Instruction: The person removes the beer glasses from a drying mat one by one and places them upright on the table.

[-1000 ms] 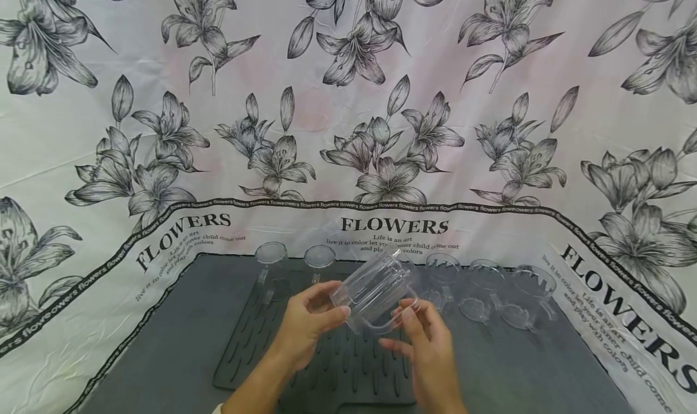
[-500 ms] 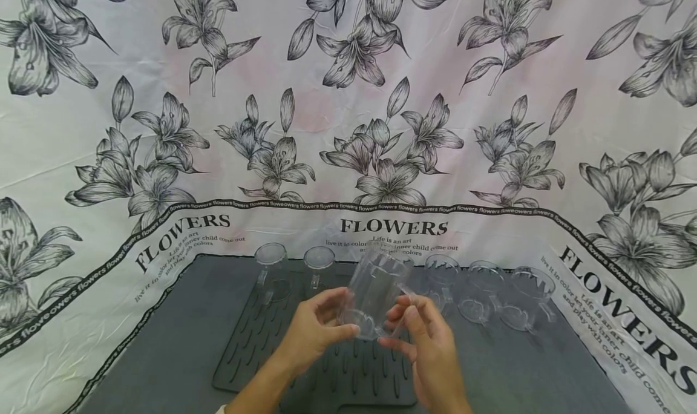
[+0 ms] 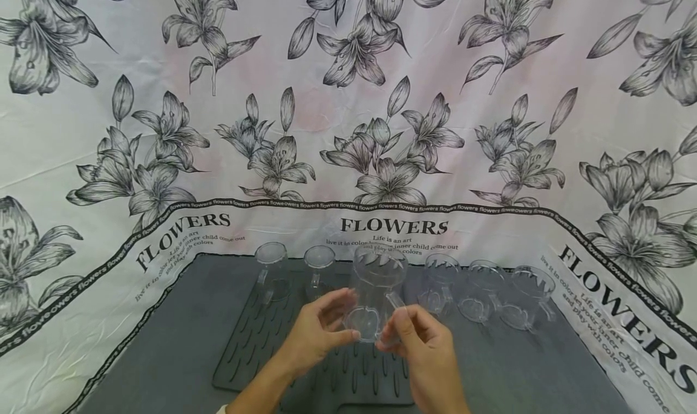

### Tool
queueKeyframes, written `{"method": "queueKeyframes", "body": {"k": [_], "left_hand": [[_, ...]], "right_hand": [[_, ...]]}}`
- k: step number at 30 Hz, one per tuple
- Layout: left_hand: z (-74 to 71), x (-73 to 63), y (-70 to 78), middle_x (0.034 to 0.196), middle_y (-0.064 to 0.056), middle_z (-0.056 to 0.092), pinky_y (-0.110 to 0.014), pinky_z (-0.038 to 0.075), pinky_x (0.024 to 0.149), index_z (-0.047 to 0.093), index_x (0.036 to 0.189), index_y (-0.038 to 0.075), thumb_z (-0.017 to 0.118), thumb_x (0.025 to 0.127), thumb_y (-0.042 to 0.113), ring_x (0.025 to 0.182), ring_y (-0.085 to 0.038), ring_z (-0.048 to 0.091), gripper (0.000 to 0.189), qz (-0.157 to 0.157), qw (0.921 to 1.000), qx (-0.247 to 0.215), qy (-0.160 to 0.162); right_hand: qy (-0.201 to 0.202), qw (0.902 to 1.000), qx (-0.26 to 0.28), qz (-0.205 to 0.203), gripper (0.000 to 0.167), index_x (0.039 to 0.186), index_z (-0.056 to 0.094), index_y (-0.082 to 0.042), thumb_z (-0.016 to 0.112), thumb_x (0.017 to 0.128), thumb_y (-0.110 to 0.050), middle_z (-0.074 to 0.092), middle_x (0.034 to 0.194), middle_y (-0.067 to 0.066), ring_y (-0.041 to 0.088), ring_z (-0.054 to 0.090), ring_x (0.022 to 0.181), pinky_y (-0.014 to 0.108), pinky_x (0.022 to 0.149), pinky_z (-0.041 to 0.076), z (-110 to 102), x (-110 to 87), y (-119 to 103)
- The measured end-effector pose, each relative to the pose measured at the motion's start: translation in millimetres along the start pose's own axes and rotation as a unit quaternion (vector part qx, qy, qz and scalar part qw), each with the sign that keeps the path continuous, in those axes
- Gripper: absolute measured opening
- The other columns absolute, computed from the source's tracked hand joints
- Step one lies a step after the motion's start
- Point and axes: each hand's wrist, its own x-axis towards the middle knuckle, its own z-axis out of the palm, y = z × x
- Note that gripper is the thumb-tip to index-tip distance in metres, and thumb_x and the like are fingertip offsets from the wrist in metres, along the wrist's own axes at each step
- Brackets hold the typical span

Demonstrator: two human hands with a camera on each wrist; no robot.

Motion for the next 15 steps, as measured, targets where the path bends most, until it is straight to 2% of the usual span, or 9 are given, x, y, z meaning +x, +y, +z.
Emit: {"method": "queueKeyframes", "body": {"k": [7, 12, 15], "left_hand": [[-0.9, 0.0, -1.2, 0.143, -0.017, 0.042, -0.038, 0.037, 0.106, 0.038, 0.144, -0.001, 0.077, 0.081, 0.003, 0.132, -0.033, 0.040, 0.074, 0.026, 0.9992, 0.030, -0.008], [-5.7, -3.9, -2.1, 0.139, -0.016, 0.046, -0.037, 0.044, 0.100, 0.042, 0.143, 0.003, 0.078, 0.081, 0.005, 0.127, -0.035, 0.045, 0.071, 0.030, 0.9981, 0.053, 0.011], [-12.2, -8.6, -4.3, 0.138, -0.015, 0.047, -0.036, 0.046, 0.098, 0.044, 0.142, 0.005, 0.078, 0.082, 0.006, 0.126, -0.036, 0.046, 0.069, 0.032, 0.9968, 0.069, 0.026]], "right_hand": [[0.001, 0.9995, 0.008, -0.031, 0.025, 0.089, 0.055, 0.013, 0.051, 0.102, -0.009, 0.058, 0.080, 0.014, 0.027, 0.063, 0.076, 0.044, 0.070, 0.058, 0, -3.1, -1], [0.014, 0.9979, 0.014, -0.062, 0.022, 0.087, 0.058, 0.011, 0.051, 0.101, -0.004, 0.060, 0.078, 0.012, 0.026, 0.064, 0.076, 0.041, 0.070, 0.059, -4, -5.3, -1], [0.005, 0.9957, 0.027, -0.089, 0.020, 0.087, 0.059, 0.011, 0.049, 0.100, 0.000, 0.061, 0.079, 0.011, 0.026, 0.065, 0.077, 0.040, 0.071, 0.058, -8, -6.1, 1]]}}
